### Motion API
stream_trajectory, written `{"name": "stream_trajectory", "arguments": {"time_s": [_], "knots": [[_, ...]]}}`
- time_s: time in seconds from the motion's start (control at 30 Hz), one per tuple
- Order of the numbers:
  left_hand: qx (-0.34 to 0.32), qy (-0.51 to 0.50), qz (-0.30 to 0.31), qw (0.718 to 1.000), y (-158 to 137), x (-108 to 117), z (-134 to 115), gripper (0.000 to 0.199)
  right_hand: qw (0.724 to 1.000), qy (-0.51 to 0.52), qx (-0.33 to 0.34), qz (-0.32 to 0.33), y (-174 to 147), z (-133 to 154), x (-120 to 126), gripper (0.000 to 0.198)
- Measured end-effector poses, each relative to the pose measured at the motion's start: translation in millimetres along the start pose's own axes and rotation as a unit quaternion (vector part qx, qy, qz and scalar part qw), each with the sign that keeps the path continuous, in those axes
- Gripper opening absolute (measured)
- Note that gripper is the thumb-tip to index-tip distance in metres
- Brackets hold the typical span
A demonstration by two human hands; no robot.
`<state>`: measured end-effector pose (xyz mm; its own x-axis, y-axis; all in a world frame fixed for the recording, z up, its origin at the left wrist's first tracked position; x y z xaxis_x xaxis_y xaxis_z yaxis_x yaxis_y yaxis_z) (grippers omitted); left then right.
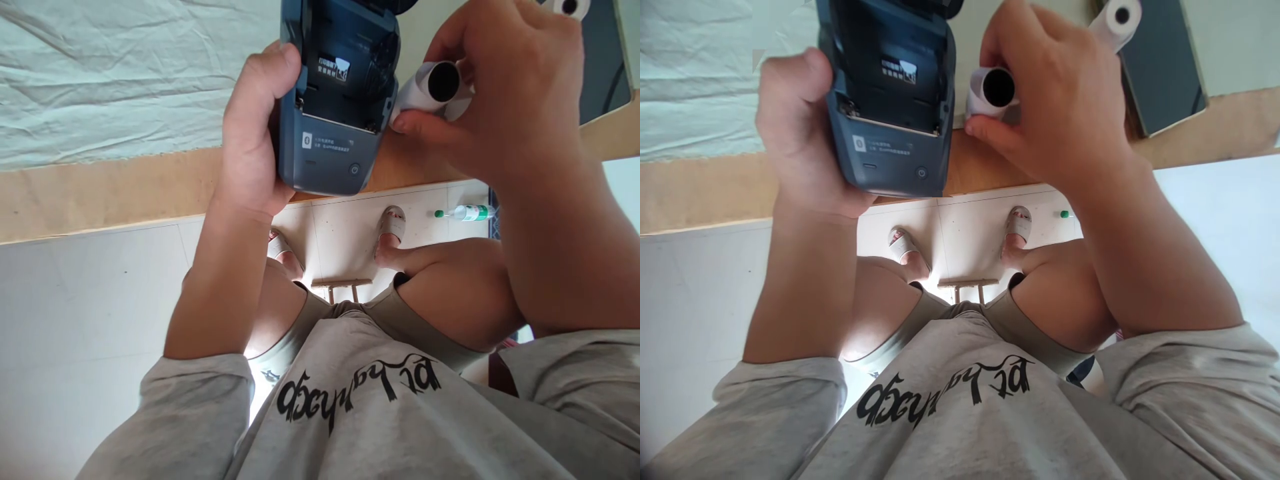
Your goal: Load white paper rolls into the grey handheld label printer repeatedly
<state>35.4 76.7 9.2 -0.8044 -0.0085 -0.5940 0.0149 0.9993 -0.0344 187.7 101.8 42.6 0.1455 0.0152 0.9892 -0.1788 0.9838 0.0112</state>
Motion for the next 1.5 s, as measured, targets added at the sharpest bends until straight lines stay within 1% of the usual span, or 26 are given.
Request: {"name": "stream_trajectory", "arguments": {"time_s": [0.1, 0.23, 0.37, 0.5, 0.63, 0.77, 0.83, 0.93, 1.07, 1.2, 1.27, 1.4, 1.5], "knots": [[-0.03, -0.004, 0.055, 0.998, 1.7, -6.7, -4.2, 0.022, 0.999, 0.044, 0.01, -0.02, -4.0, 0.1, 4.0, 0.06], [-0.011, 0.013, 0.064, 0.998, -0.2, -5.0, -1.4, 0.022, 0.986, 0.151, 0.049, -0.04, -10.9, 6.6, 10.7, 0.05], [-0.009, 0.003, 0.078, 0.997, -2.0, -8.5, -1.0, 0.023, 0.982, 0.155, 0.088, -0.058, -11.1, 12.7, 7.1, 0.037], [-0.012, -0.001, 0.073, 0.997, -1.4, -9.3, -0.5, 0.027, 0.979, 0.165, 0.1, -0.067, -6.7, 11.7, -0.3, 0.039], [-0.022, 0.013, 0.073, 0.997, -0.3, -9.3, -2.2, 0.027, 0.978, 0.18, 0.085, -0.068, -2.5, 7.1, -5.9, 0.041], [-0.02, 0.02, 0.074, 0.997, 0.0, -9.2, -2.3, 0.029, 0.972, 0.213, 0.079, -0.064, -4.1, 9.5, -5.2, 0.046], [-0.015, 0.008, 0.077, 0.997, 0.0, -9.2, -1.9, 0.03, 0.968, 0.228, 0.073, -0.072, -5.8, 10.4, -2.0, 0.045], [-0.003, -0.007, 0.086, 0.996, -0.4, -9.6, -0.7, 0.025, 0.97, 0.213, 0.074, -0.088, -7.1, 11.0, 0.9, 0.045], [-0.004, -0.009, 0.096, 0.995, -0.9, -10.1, -1.2, 0.022, 0.977, 0.16, 0.103, -0.092, -7.1, 14.2, -2.8, 0.043], [0.001, -0.006, 0.09, 0.996, -0.2, -8.5, 1.3, 0.024, 0.98, 0.121, 0.135, -0.076, -8.8, 20.7, -9.9, 0.038], [0.002, -0.006, 0.09, 0.996, 0.9, -8.0, 2.0, 0.025, 0.981, 0.11, 0.141, -0.067, -9.8, 22.8, -11.9, 0.035], [-0.005, -0.009, 0.099, 0.995, 2.3, -8.2, 1.1, 0.032, 0.982, 0.119, 0.12, -0.088, -9.8, 19.6, -5.1, 0.038], [-0.01, -0.021, 0.108, 0.994, 1.6, -9.6, -0.3, 0.029, 0.977, 0.169, 0.084, -0.098, -9.7, 14.1, 3.0, 0.045]]}}
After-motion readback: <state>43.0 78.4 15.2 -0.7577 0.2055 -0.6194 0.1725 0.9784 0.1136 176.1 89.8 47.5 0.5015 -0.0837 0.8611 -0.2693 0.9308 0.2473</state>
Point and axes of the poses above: each hand's wrist, its own y-axis towards the middle knuckle, its own x-axis out of the back of the hand, z = x × y, the point moved 8 cm from there along y, towards the middle knuckle, and after that the axes turned 11 degrees about -x, right-handed, at the moved point
